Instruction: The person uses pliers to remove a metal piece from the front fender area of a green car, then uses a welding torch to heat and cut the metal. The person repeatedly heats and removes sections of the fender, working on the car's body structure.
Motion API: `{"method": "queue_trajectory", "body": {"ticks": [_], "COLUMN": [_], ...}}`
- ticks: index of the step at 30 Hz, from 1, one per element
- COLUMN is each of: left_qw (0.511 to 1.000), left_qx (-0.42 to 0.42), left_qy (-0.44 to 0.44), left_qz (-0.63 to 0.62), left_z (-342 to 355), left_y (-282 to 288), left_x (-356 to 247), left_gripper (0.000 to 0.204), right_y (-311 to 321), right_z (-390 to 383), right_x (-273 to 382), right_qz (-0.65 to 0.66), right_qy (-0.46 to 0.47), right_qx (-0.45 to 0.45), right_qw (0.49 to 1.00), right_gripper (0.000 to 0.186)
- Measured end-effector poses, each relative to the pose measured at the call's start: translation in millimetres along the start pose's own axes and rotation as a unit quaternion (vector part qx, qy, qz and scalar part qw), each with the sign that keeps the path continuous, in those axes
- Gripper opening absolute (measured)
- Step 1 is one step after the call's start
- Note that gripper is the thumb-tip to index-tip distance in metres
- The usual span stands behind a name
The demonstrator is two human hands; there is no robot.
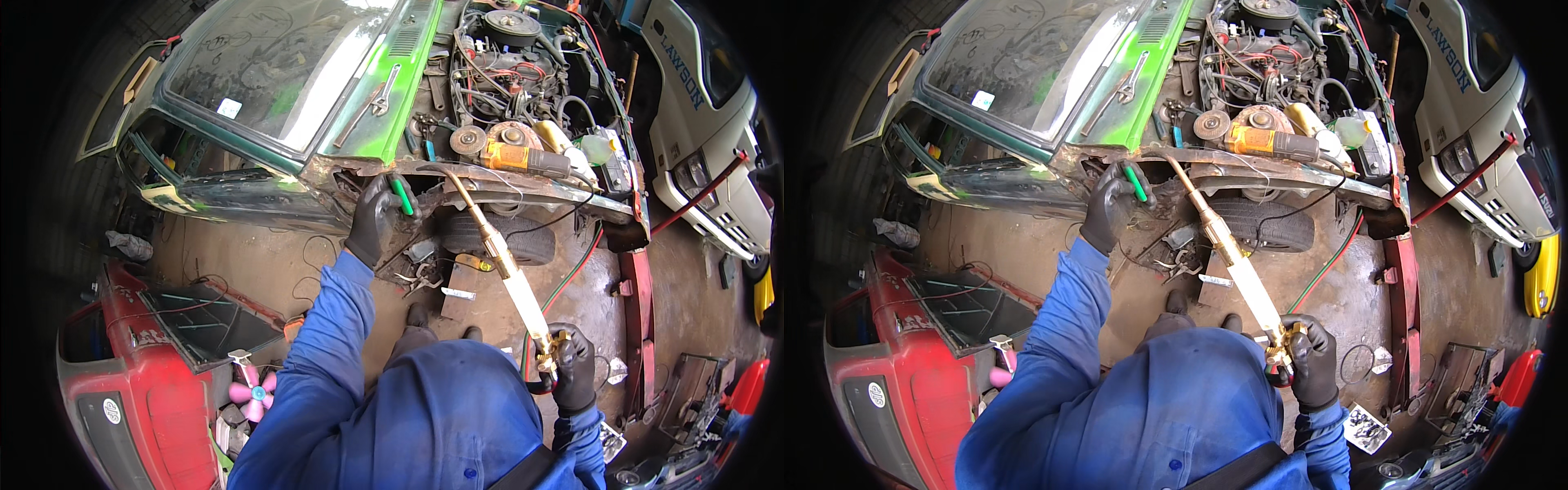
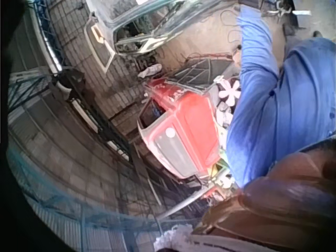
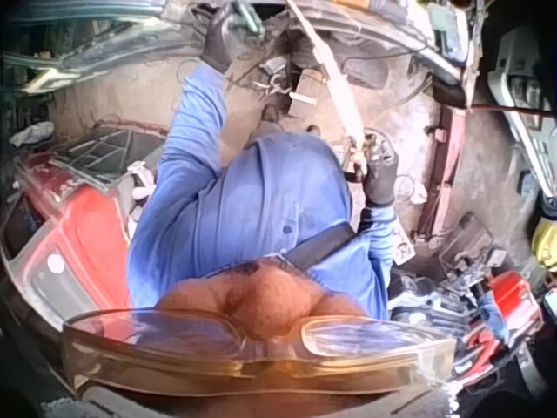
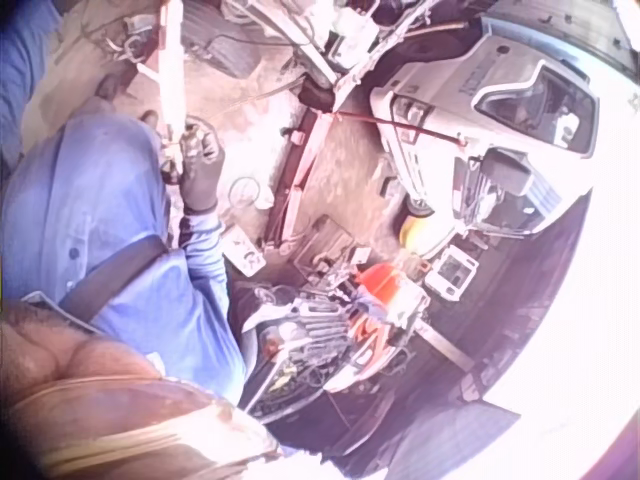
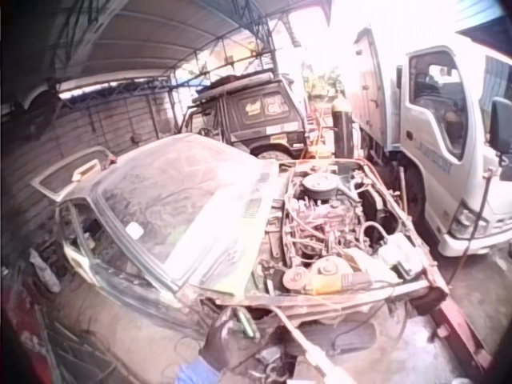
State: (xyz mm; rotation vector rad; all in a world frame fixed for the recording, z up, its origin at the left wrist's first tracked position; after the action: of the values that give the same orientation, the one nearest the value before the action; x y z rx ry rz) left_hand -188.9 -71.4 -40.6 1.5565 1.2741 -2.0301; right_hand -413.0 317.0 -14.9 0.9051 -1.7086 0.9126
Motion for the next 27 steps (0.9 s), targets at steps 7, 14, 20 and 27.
{"method": "queue_trajectory", "body": {"ticks": [7,14,20,27], "left_qw": [0.985,0.974,0.97,0.968], "left_qx": [-0.05,0.016,-0.032,0.017], "left_qy": [0.065,0.03,0.066,0.064], "left_qz": [-0.151,-0.224,-0.231,-0.241], "left_z": [-45,-67,-68,-71], "left_y": [-25,-43,-46,-55], "left_x": [17,1,1,-2], "left_gripper": [0.032,0.024,0.045,0.043], "right_y": [-6,0,4,5], "right_z": [0,-3,-5,-6], "right_x": [3,-7,-11,-15], "right_qz": [0.003,-0.022,-0.025,-0.006], "right_qy": [-0.032,-0.034,-0.033,-0.036], "right_qx": [0.042,0.059,0.061,0.061], "right_qw": [0.999,0.997,0.997,0.997], "right_gripper": [0.073,0.072,0.071,0.073]}}
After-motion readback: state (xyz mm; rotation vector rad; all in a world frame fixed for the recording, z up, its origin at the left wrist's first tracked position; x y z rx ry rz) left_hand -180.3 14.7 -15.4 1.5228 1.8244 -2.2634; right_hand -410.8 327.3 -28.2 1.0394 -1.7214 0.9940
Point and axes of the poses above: each hand's wrist, its own z-axis towards the middle knuckle, its own y-axis out of the back of the hand, x = y × z, the point moved 5 cm from there along z, towards the middle knuckle, and after that the axes turned 2 degrees about z, right-handed, at the moved point
